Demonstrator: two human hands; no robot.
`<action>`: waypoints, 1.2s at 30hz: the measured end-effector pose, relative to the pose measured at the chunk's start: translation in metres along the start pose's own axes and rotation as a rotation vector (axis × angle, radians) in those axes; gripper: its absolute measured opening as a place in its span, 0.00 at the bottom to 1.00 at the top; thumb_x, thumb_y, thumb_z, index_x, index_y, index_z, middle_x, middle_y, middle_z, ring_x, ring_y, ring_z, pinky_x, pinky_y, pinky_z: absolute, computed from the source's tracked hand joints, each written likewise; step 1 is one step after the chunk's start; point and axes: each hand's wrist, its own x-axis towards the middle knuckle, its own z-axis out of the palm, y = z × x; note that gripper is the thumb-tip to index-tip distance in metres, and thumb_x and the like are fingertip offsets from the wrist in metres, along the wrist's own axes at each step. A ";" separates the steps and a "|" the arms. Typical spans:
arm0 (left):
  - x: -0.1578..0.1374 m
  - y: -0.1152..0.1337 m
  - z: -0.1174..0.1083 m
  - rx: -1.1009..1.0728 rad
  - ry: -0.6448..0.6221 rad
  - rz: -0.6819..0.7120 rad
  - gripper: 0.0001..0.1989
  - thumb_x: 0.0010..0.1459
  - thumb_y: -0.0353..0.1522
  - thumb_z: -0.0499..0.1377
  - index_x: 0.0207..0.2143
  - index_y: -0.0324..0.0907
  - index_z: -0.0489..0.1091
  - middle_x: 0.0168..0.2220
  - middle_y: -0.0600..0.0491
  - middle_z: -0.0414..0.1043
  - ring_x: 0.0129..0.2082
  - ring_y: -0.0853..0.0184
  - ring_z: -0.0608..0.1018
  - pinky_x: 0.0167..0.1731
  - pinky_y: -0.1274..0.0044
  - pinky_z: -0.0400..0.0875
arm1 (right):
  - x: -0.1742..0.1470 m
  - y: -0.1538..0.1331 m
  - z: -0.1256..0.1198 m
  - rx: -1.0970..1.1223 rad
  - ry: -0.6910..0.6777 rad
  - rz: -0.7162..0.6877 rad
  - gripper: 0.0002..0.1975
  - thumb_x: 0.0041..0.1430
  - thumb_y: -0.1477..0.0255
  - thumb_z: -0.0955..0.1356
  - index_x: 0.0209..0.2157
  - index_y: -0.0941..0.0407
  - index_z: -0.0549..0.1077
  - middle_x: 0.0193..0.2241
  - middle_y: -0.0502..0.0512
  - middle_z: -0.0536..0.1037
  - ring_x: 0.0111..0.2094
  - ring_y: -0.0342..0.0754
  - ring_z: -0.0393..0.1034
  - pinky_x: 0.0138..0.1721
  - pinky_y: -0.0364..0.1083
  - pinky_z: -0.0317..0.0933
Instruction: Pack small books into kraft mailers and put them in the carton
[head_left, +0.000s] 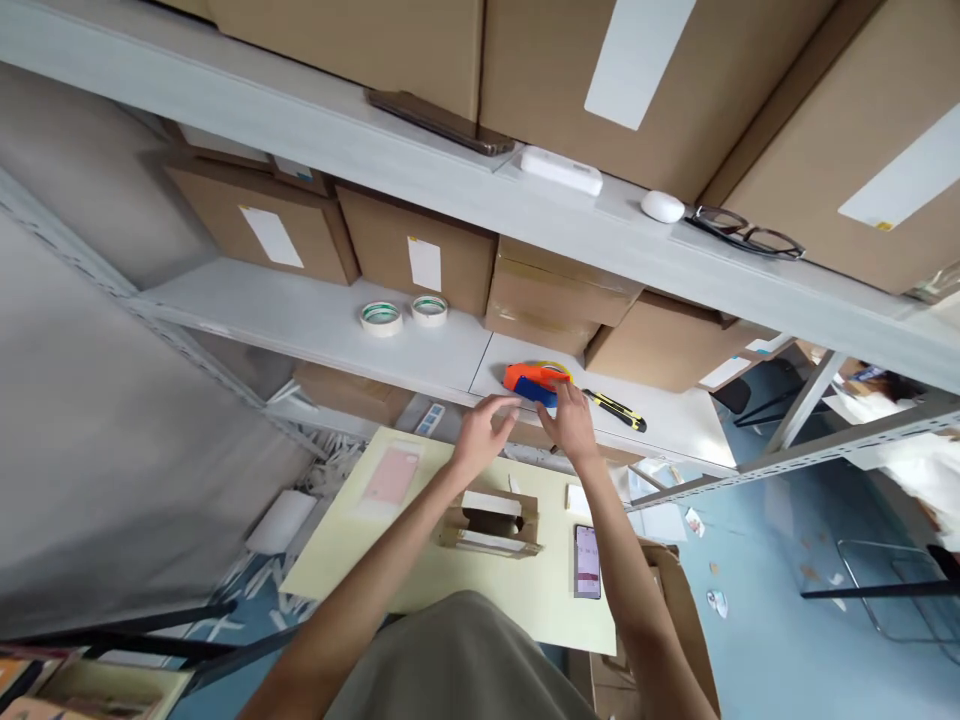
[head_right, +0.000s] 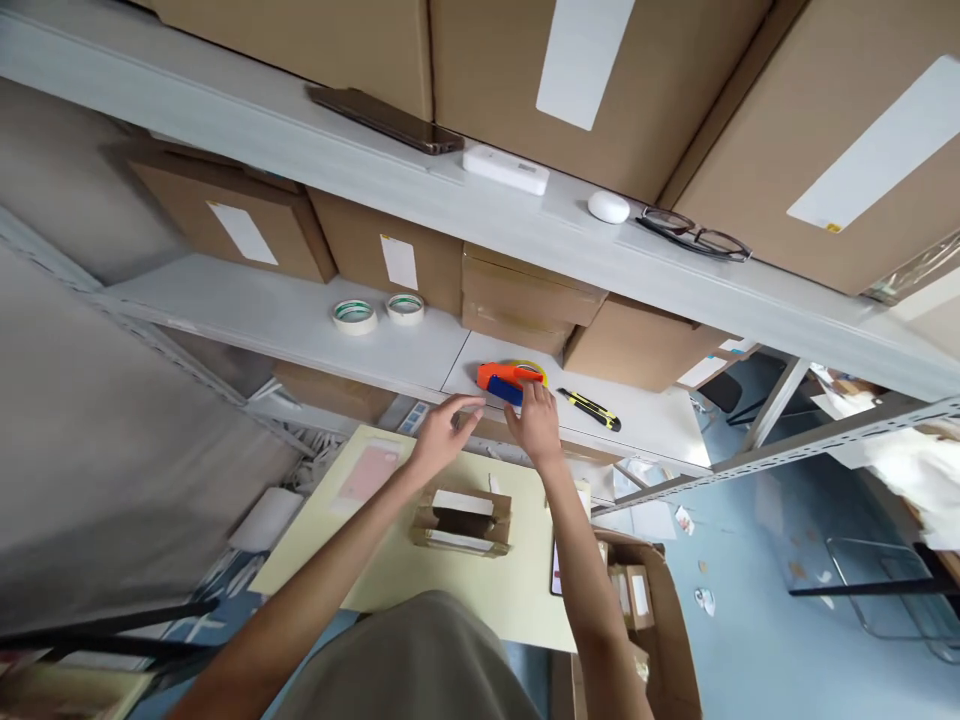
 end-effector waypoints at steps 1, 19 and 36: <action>0.006 0.007 0.000 -0.011 0.022 0.013 0.10 0.72 0.35 0.59 0.49 0.47 0.80 0.50 0.49 0.85 0.52 0.60 0.85 0.58 0.67 0.78 | 0.015 -0.003 0.003 -0.073 -0.054 0.020 0.23 0.73 0.66 0.69 0.64 0.60 0.71 0.59 0.72 0.78 0.61 0.65 0.72 0.64 0.60 0.64; -0.102 -0.008 -0.012 -0.459 0.070 -0.350 0.15 0.68 0.44 0.62 0.49 0.44 0.78 0.48 0.46 0.85 0.49 0.58 0.86 0.53 0.66 0.83 | -0.068 -0.057 0.027 0.393 -0.097 0.203 0.27 0.73 0.47 0.66 0.55 0.55 0.72 0.45 0.65 0.83 0.45 0.60 0.77 0.51 0.57 0.72; -0.157 -0.031 -0.090 -0.516 -0.121 -0.525 0.20 0.65 0.47 0.66 0.51 0.44 0.79 0.41 0.48 0.84 0.39 0.60 0.85 0.40 0.71 0.82 | -0.139 -0.118 0.044 0.719 -0.443 0.382 0.25 0.66 0.46 0.73 0.48 0.53 0.73 0.37 0.55 0.83 0.38 0.53 0.77 0.42 0.50 0.76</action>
